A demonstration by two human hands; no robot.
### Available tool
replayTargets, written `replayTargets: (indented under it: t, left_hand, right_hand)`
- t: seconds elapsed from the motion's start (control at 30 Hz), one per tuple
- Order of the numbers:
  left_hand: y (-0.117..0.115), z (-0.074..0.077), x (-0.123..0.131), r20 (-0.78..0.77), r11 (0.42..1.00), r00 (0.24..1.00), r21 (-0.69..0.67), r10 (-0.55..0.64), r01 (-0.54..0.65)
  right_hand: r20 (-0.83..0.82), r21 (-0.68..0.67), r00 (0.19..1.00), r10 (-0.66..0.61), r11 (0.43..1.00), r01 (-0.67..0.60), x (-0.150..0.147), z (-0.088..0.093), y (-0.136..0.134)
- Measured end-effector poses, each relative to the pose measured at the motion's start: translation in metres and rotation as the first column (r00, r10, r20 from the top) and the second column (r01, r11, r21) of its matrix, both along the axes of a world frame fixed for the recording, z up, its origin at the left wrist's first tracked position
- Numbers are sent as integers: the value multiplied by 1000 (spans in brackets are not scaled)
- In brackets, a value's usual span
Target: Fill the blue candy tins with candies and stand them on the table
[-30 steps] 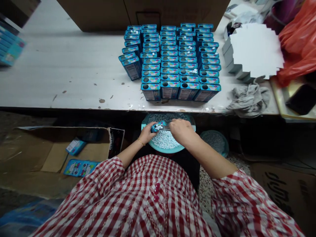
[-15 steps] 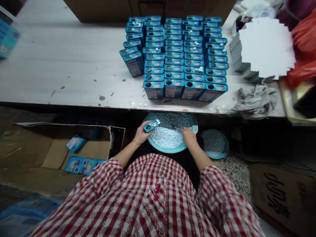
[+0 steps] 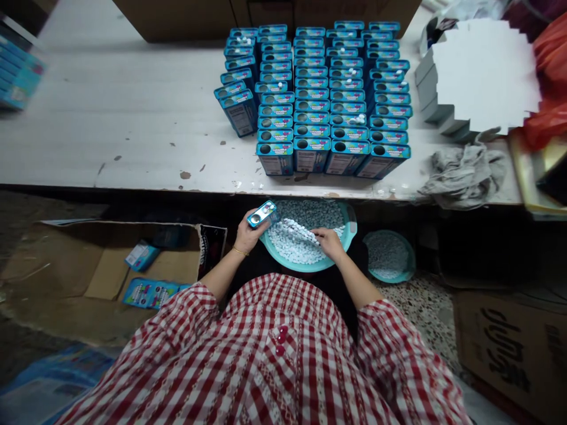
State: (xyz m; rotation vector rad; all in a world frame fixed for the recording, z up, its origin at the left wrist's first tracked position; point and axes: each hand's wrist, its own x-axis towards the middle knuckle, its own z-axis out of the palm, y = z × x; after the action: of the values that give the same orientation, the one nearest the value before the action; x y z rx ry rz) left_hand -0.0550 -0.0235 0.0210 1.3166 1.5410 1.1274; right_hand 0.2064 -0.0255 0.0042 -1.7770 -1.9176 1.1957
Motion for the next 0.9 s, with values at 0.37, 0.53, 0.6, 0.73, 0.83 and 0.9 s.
replayTargets:
  t: [0.37,0.53,0.6,0.73,0.83,0.9]
  left_hand:
    - [1,-7,35,-244,968,941,31,-235,250]
    - [0,-7,41,-367,952,885,-3,-285,305]
    - [0,-8,42,-379,949,878,-1,-292,315]
    - [1,-12,42,-378,951,882,14,-280,308]
    - [-1,-12,37,-334,964,913,39,-234,261]
    - [-3,-11,30,-274,974,942,62,-194,219]
  right_hand:
    - [373,40,870,322,931,-362,-12,137,12]
    - [645,-168,604,467,859,-484,-44,166,20]
    - [675,-219,549,493,844,-489,-56,173,23]
    - [691,-213,518,504,827,-520,-60,189,23]
    - [682,-144,568,461,846,-514,-35,184,21]
    - [663,-80,640,388,887,-455,-12,161,19]
